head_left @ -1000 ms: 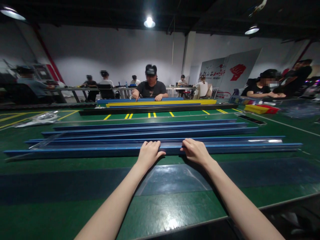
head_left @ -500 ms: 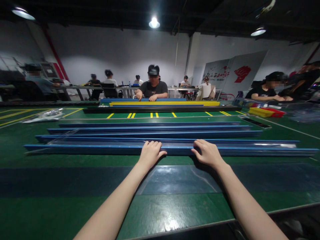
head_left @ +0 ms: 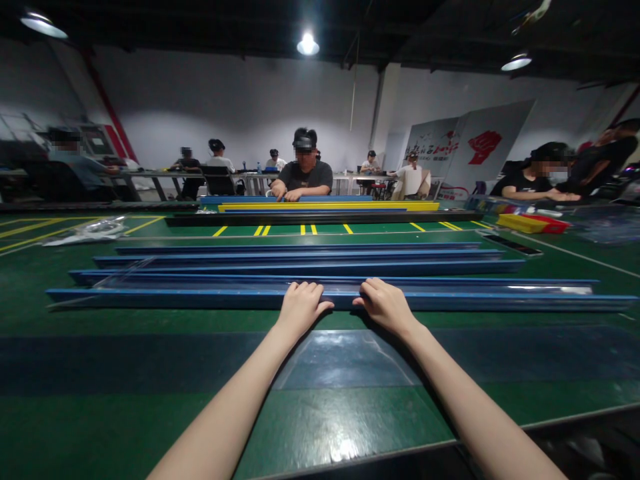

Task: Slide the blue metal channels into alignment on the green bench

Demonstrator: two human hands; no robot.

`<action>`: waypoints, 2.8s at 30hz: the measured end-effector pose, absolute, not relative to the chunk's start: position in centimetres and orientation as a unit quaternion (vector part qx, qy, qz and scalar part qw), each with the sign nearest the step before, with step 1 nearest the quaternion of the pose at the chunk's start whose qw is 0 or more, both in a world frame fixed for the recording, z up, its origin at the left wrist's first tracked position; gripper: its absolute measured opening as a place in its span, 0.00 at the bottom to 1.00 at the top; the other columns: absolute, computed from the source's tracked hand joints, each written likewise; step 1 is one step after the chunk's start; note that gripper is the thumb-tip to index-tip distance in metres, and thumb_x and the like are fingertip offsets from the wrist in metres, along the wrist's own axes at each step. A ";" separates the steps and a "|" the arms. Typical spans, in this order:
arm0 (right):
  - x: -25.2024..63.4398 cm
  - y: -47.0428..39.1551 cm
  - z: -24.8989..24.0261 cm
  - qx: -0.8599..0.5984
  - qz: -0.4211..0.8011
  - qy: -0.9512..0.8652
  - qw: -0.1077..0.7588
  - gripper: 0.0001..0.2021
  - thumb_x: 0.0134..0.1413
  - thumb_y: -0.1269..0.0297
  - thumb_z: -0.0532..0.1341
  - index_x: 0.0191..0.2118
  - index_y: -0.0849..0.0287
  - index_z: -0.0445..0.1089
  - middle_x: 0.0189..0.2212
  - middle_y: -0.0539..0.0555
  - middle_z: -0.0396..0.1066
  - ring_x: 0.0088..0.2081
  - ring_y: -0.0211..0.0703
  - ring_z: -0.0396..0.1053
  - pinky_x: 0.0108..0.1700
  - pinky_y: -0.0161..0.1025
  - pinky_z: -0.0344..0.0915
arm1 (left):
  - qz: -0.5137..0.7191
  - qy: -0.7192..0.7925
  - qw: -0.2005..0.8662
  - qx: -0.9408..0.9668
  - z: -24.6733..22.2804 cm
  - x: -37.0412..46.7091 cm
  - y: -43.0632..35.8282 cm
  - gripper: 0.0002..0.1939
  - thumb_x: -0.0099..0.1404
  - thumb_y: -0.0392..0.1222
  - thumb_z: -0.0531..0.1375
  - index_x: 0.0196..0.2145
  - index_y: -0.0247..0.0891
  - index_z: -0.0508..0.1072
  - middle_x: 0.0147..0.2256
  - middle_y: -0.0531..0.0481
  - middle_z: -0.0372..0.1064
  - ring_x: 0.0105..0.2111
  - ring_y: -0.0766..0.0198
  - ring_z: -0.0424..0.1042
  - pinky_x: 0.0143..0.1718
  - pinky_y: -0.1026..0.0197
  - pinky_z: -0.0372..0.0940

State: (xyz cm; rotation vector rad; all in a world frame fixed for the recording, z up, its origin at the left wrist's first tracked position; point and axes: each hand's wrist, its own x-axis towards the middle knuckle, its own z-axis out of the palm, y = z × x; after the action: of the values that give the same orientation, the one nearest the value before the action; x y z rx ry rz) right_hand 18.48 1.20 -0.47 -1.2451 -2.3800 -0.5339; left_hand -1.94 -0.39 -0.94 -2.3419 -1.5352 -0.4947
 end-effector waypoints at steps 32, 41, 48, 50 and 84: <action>21.9 0.8 -0.1 -0.475 -0.167 -0.848 0.167 0.11 0.54 0.58 0.50 0.31 0.59 0.64 0.31 0.54 0.67 0.34 0.41 0.63 0.34 0.34 0.53 | -0.185 -0.509 0.195 -0.818 -1.1 -2.0 -0.2 0.15 0.57 0.52 0.56 0.32 0.37 0.66 0.34 0.49 0.68 0.36 0.59 0.64 0.35 0.59 0.51; 20.7 1.1 -0.7 -0.448 -0.173 -0.858 0.184 0.13 0.57 0.56 0.47 0.30 0.58 0.62 0.30 0.54 0.66 0.34 0.40 0.63 0.32 0.34 0.54 | -0.191 -0.506 0.189 -0.819 -1.2 -1.9 -0.3 0.14 0.57 0.52 0.56 0.32 0.37 0.66 0.34 0.49 0.68 0.37 0.59 0.64 0.35 0.59 0.51; 21.0 1.2 -0.7 -0.444 -0.178 -0.857 0.193 0.14 0.56 0.55 0.48 0.29 0.58 0.62 0.29 0.53 0.66 0.32 0.40 0.63 0.31 0.33 0.53 | -0.191 -0.508 0.193 -0.818 -1.2 -2.0 -0.2 0.14 0.58 0.52 0.56 0.32 0.37 0.66 0.34 0.50 0.68 0.37 0.59 0.64 0.35 0.59 0.51; 20.9 1.1 -0.6 -0.446 -0.177 -0.856 0.192 0.14 0.56 0.55 0.48 0.29 0.58 0.62 0.29 0.53 0.66 0.32 0.40 0.63 0.31 0.33 0.53 | -0.190 -0.508 0.193 -0.818 -1.2 -2.0 -0.3 0.14 0.58 0.52 0.56 0.32 0.37 0.66 0.34 0.50 0.68 0.37 0.60 0.64 0.35 0.59 0.51; 21.0 1.1 -0.5 -0.470 -0.171 -0.849 0.171 0.16 0.56 0.52 0.48 0.27 0.58 0.63 0.29 0.53 0.66 0.33 0.40 0.63 0.31 0.34 0.53 | -0.181 -0.514 0.185 -0.818 -1.0 -1.9 -0.4 0.14 0.58 0.52 0.55 0.33 0.37 0.66 0.35 0.48 0.68 0.37 0.59 0.63 0.36 0.59 0.51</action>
State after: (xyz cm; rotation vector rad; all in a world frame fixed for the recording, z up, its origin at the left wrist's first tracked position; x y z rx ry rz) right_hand 20.96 1.10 -0.46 -1.3337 -2.4123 -0.4852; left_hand -1.91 -0.38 -0.98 -2.3059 -1.4476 -0.5096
